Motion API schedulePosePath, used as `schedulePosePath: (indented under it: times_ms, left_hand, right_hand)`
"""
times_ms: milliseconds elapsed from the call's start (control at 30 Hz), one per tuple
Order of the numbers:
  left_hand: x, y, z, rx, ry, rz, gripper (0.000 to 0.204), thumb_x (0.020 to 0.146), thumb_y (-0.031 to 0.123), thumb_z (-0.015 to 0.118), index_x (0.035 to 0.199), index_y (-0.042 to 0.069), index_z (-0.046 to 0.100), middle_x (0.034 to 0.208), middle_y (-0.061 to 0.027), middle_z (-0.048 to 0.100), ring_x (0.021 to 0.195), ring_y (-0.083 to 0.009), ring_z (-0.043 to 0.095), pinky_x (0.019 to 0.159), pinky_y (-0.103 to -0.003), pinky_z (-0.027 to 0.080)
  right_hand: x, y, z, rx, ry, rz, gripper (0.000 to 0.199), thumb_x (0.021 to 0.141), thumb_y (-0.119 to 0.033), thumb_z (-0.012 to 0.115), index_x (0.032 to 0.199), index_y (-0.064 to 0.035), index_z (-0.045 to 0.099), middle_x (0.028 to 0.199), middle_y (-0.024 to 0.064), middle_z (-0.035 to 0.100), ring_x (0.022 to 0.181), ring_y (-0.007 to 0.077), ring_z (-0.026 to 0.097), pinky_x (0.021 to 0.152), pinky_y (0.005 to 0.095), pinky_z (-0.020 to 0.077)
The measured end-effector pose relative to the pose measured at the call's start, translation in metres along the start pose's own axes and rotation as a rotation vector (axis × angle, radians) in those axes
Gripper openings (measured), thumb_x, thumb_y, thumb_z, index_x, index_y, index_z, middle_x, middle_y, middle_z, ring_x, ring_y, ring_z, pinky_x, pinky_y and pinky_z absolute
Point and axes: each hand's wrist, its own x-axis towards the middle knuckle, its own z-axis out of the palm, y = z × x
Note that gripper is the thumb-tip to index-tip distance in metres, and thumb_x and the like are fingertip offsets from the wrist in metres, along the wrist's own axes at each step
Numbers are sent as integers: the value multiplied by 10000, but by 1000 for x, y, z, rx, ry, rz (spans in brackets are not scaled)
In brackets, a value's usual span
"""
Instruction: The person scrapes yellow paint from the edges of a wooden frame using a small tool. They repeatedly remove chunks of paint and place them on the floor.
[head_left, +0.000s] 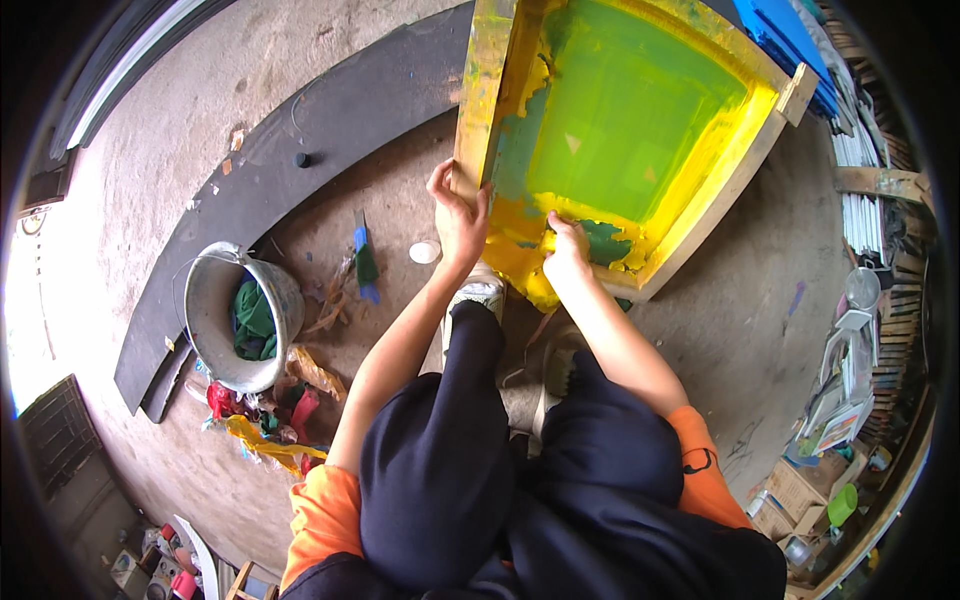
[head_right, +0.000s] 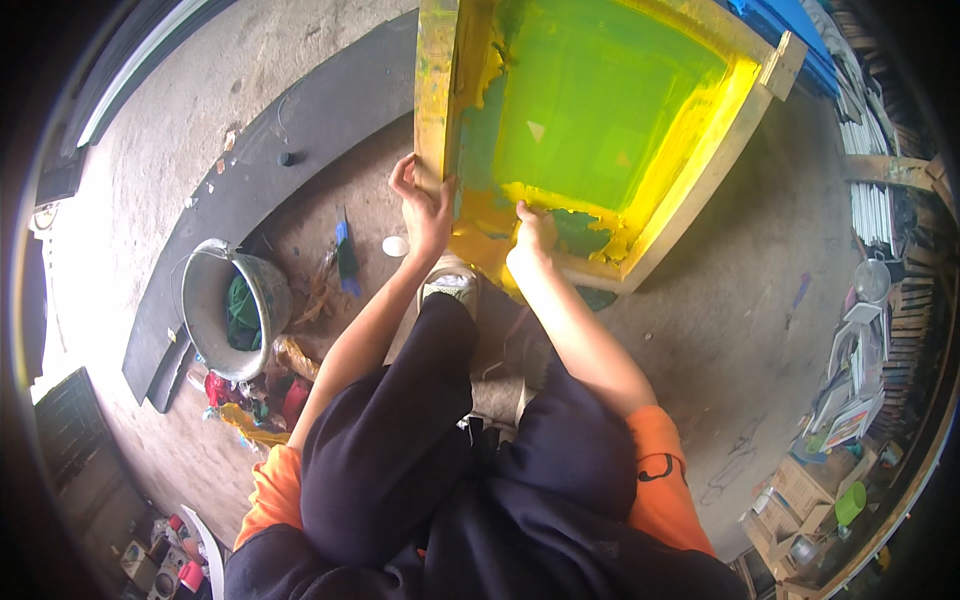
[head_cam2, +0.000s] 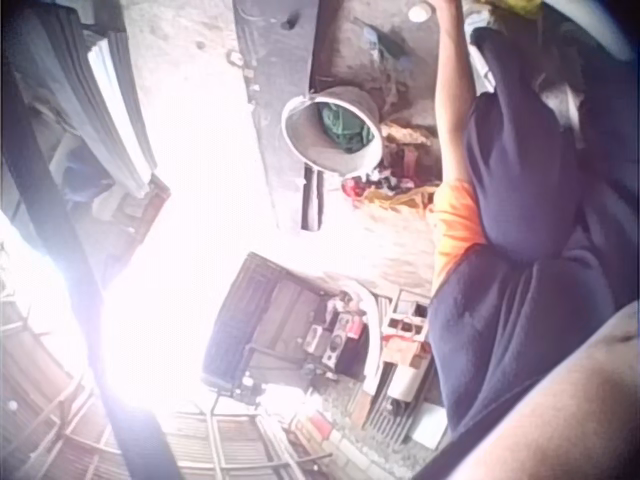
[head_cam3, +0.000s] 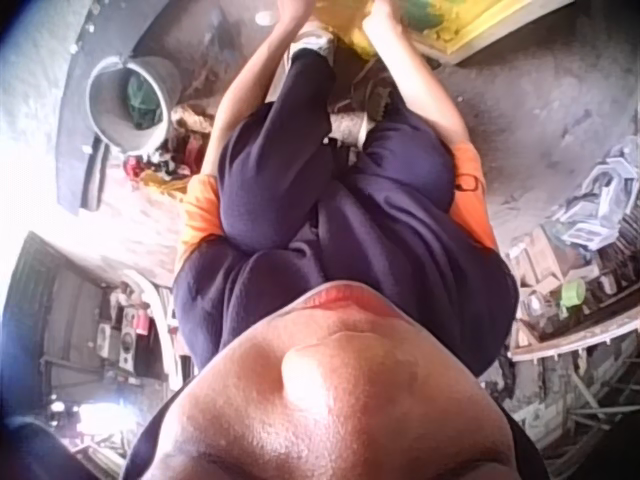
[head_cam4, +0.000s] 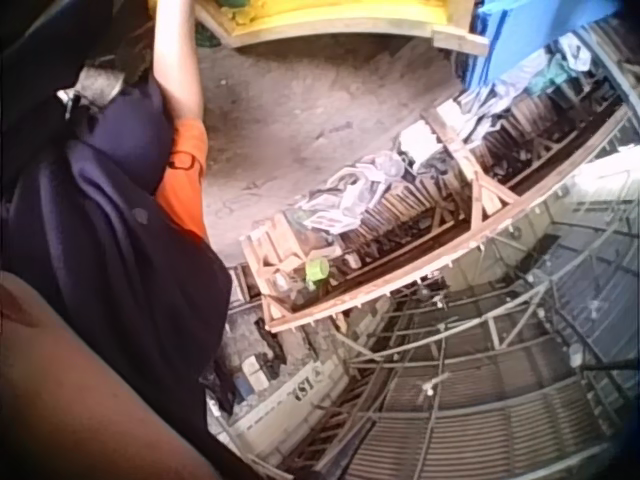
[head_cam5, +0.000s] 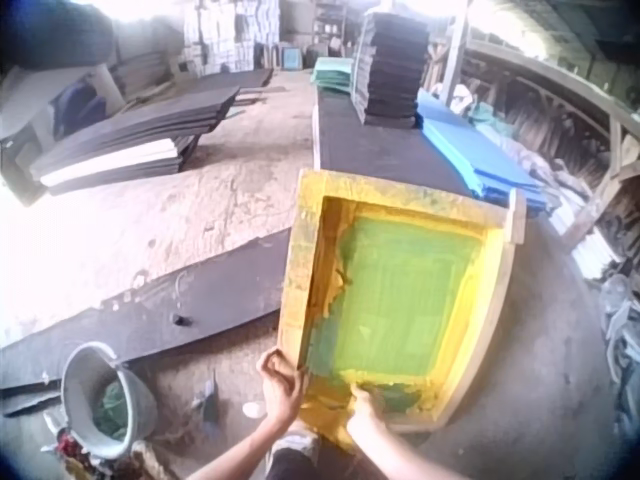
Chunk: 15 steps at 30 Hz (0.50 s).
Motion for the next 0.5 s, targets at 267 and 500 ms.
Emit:
schedulePosePath:
  times_ms: [267, 500]
  left_hand:
    - [1, -4, 3, 42, 41, 41, 613, 806, 85, 635, 1255, 48, 220, 1126, -264, 483, 1003, -394, 548, 839, -423, 446]
    - [0, -7, -1, 27, -8, -21, 647, 806, 77, 630, 1268, 73, 177, 1167, -268, 460, 1055, -366, 523, 890, -419, 415]
  right_hand:
    - [18, 12, -12, 215, 13, 98, 92, 858, -201, 605, 922, -163, 551, 976, -69, 570, 774, 75, 397, 789, 341, 275]
    - [19, 6, -14, 299, -75, 279, 101, 869, -242, 598, 892, -148, 571, 805, -57, 579, 640, 84, 392, 628, 275, 321]
